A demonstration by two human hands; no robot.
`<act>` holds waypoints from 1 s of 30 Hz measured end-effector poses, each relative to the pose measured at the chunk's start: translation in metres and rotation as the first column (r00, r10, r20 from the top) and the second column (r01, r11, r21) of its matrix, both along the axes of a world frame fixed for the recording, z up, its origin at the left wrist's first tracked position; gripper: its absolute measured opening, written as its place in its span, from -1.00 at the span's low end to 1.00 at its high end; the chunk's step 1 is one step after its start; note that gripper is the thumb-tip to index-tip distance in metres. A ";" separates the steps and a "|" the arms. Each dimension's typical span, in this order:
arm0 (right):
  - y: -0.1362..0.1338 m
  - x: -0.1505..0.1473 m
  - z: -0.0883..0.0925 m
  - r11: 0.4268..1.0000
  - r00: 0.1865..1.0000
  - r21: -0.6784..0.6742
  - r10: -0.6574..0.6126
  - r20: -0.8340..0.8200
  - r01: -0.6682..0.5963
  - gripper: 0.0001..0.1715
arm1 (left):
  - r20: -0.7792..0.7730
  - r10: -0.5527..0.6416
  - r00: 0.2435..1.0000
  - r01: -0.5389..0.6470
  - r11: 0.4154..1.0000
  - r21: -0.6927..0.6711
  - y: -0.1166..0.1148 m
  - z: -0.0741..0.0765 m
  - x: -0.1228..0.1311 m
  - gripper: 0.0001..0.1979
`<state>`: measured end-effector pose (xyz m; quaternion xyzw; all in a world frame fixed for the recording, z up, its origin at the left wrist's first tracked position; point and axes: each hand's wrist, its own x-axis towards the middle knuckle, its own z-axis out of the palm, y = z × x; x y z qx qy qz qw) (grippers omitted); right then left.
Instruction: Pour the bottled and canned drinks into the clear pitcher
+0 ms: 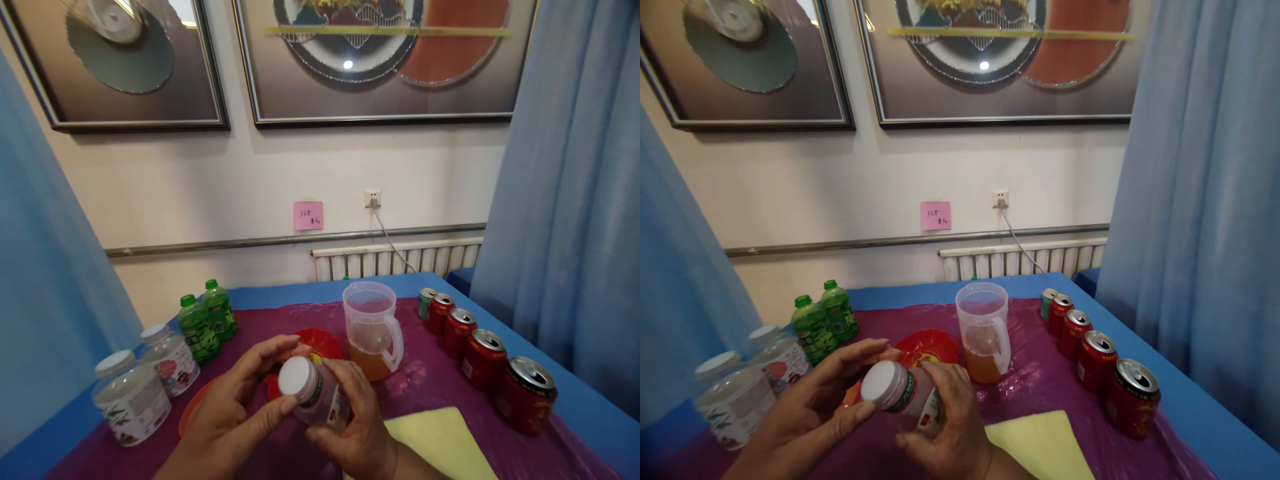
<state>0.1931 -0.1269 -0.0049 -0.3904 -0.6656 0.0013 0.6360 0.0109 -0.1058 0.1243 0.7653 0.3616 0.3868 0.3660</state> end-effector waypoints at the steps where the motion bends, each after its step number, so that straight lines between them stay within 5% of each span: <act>1: 0.000 0.001 0.000 1.000 1.000 -0.006 0.027 -0.008 -0.027 -0.19 | 0.001 -0.014 1.000 0.014 1.000 -0.027 0.000 0.002 0.000 -0.46; 12: -0.004 0.001 -0.005 0.971 0.978 -0.124 0.196 -0.075 -0.204 -0.20 | 0.127 -0.182 0.975 0.198 0.972 -0.124 0.021 -0.012 -0.009 -0.48; 17: -0.005 0.000 -0.008 0.906 0.902 -0.181 0.326 -0.284 -0.384 -0.19 | 0.092 -0.232 0.968 0.242 0.963 -0.121 0.015 -0.043 -0.009 -0.17; 21: -0.005 -0.001 -0.013 0.870 0.857 -0.162 0.397 -0.328 -0.465 -0.21 | -0.023 -0.248 0.968 0.238 0.948 -0.212 -0.003 -0.068 -0.004 -0.24; 26: -0.010 -0.003 -0.024 0.852 0.883 -0.252 0.406 -0.236 -0.459 -0.17 | -0.146 -0.017 0.989 -0.007 0.987 -0.160 -0.021 -0.085 -0.016 -0.30; 30: -0.013 -0.002 -0.031 0.864 0.914 -0.307 0.347 -0.211 -0.399 -0.28 | -0.179 0.352 0.919 -0.360 0.933 -0.014 -0.016 -0.091 -0.069 -0.34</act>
